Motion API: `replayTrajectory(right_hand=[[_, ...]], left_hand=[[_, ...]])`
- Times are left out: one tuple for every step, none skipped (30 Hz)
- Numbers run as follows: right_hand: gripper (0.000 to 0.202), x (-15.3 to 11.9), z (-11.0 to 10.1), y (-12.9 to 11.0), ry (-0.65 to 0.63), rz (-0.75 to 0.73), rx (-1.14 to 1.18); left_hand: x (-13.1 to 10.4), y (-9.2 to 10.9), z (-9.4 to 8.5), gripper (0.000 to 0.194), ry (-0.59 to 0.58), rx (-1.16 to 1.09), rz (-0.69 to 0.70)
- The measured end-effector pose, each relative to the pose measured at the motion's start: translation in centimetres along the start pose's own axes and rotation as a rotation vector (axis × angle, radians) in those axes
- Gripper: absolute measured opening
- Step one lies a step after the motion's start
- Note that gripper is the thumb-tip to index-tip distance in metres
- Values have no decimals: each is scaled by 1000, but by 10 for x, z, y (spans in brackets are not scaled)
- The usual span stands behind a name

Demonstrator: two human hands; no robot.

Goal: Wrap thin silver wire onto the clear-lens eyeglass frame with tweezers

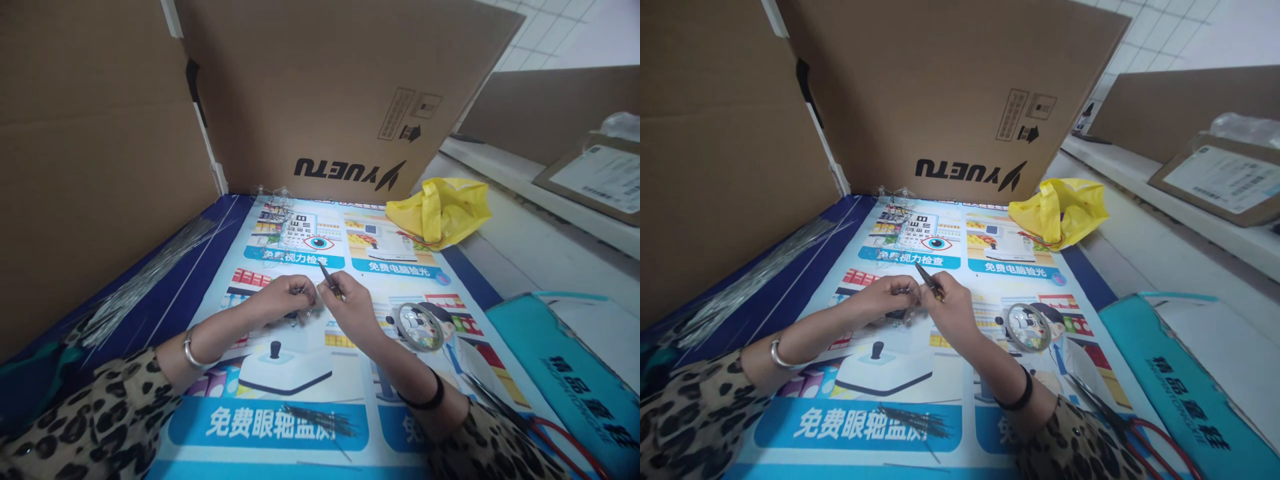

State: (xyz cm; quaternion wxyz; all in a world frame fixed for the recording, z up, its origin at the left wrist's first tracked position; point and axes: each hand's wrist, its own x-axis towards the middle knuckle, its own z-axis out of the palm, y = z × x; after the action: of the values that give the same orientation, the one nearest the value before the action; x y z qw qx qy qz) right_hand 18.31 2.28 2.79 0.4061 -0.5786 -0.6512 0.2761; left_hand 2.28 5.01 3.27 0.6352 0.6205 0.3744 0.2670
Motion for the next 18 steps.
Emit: replayTrajectory(right_hand=[[13,0,0,0,2,1,-4],[13,0,-1,0,2,0,-8],[13,1,-1,0,3,-1,-13],[13,1,-2,0,2,-2,-17],[13,1,-2,0,-1,-3,-20],[13,1,-3,-1,-5,-3,-20],[13,1,-3,-1,-10,-4,-18],[13,1,-3,-1,-15,-2,-16],[13,2,-3,-1,-18,0,-15],[13,2,-3,-1,-21,0,-17],[13,2,-3,-1,-20,-1,-19],[13,2,-3,-1,-20,-4,-20],[13,2,-2,-1,-19,-8,-19],[13,3,-2,0,-20,-11,-17],[13,3,-2,0,-20,-14,-14],[13,3,-1,0,-21,-15,-11],[13,3,-1,0,-22,-16,-10],[13,3,-1,0,-24,-18,-11]], left_hand=[[0,0,-1,7,0,1,4],[1,-1,-1,7,4,1,9],[1,-1,-2,7,7,2,12],[1,-2,-2,7,7,3,13],[2,-3,-3,8,3,3,12],[2,-3,-3,8,-2,2,10],[2,-4,-3,9,-7,4,9],[2,-5,-4,9,-11,8,11],[3,-5,-4,9,-11,16,15],[3,-6,-4,9,-6,22,21],[3,-7,-4,8,2,29,29],[3,-7,-4,8,12,36,37],[3,-8,-4,7,22,44,46],[3,-8,-4,7,31,53,54],[3,-8,-4,6,37,62,60],[3,-7,-4,6,40,66,61],[3,-7,-4,5,38,66,57],[3,-7,-4,4,35,61,48]])
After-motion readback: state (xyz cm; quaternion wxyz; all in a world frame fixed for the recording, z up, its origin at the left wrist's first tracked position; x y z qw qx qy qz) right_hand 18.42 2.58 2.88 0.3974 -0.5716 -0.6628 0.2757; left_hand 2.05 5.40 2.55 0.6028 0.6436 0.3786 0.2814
